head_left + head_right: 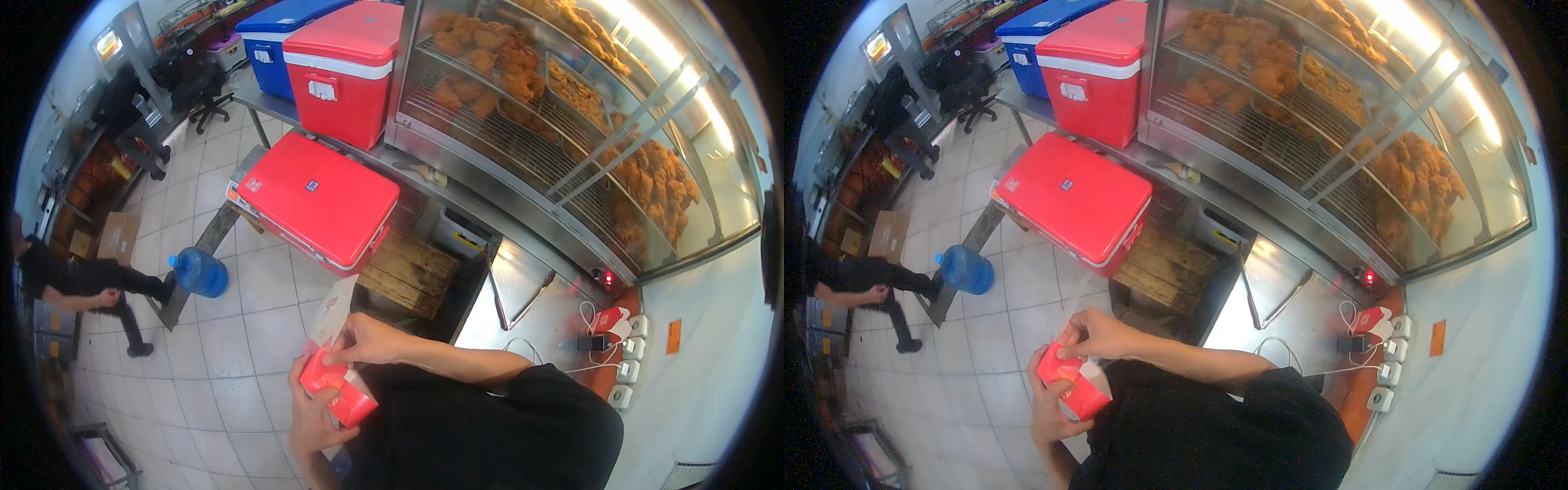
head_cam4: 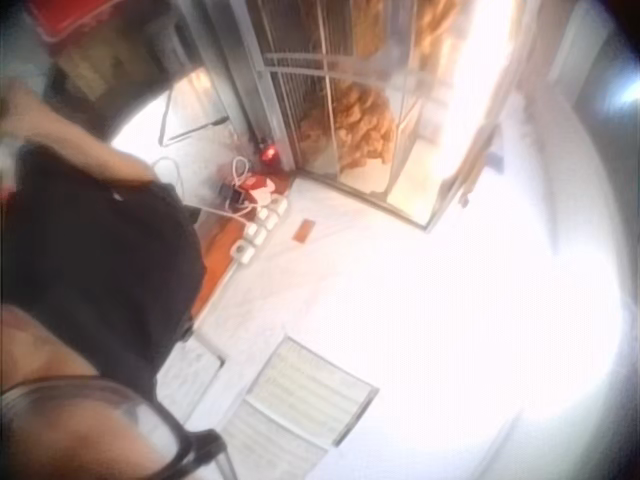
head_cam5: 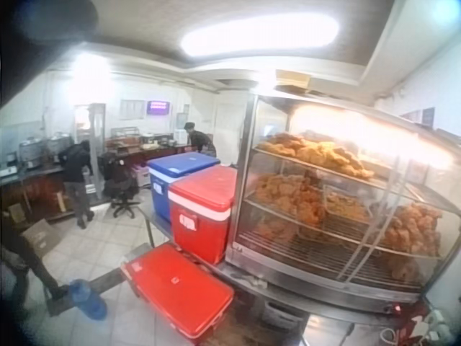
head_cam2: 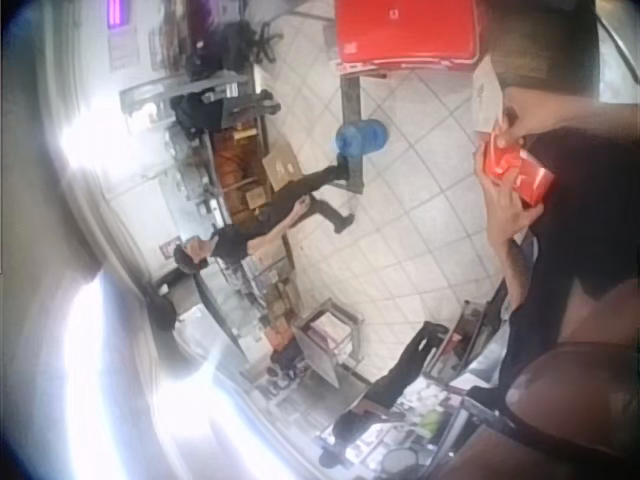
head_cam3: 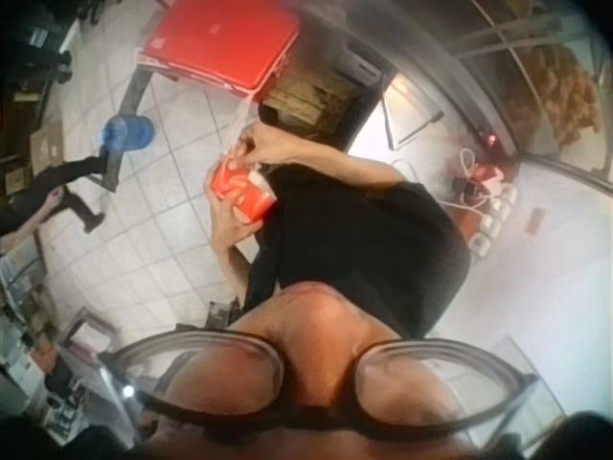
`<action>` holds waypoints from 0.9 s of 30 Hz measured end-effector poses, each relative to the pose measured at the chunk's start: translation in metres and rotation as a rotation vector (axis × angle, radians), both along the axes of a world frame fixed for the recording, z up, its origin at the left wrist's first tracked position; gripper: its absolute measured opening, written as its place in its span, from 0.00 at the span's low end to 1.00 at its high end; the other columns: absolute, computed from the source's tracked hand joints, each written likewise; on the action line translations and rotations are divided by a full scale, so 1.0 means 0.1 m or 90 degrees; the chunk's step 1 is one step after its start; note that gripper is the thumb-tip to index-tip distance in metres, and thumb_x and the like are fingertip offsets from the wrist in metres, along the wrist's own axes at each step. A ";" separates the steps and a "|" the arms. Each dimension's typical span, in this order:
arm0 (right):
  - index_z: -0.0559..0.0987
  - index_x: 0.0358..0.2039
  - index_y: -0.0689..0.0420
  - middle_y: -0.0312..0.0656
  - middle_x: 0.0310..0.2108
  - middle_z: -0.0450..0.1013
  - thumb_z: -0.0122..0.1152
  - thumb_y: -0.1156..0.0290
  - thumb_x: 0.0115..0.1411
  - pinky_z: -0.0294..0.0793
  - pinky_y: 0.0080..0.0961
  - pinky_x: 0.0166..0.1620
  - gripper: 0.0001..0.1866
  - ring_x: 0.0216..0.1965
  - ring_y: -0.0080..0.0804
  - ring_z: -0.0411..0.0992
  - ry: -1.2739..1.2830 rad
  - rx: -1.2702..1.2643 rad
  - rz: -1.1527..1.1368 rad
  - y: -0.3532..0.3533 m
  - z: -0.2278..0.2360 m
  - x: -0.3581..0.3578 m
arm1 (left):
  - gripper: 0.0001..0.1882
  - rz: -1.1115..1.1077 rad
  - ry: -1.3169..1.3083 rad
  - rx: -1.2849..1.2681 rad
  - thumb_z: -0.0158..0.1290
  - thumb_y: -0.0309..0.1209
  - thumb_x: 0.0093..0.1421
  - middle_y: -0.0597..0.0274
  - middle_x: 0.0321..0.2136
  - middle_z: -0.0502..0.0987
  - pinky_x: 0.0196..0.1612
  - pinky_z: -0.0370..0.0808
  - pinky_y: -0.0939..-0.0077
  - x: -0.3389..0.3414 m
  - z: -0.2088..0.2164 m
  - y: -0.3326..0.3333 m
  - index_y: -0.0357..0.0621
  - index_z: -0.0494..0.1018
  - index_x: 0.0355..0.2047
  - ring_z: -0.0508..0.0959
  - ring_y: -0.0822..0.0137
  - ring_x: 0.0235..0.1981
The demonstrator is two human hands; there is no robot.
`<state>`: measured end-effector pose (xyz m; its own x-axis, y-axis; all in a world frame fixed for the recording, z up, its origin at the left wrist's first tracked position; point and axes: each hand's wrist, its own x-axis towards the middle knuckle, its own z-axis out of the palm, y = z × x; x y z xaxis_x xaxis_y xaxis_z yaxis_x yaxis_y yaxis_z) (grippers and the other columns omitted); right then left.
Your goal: The person folds red cardboard food boxes and places them on a counter. They then scoop rice from a rice cooker into a paper-lined container and add a wrapped white food item.
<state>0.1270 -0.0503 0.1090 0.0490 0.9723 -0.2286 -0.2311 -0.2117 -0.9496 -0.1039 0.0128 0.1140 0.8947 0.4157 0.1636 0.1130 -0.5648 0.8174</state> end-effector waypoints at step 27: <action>0.78 0.46 0.61 0.31 0.38 0.77 0.66 0.71 0.67 0.72 0.22 0.48 0.11 0.40 0.18 0.73 0.107 0.116 -0.114 0.01 0.08 -0.04 | 0.50 0.269 -0.305 -0.147 0.74 0.43 0.39 0.44 0.68 0.56 0.70 0.55 0.39 -0.24 -0.14 -0.22 0.44 0.66 0.62 0.57 0.38 0.69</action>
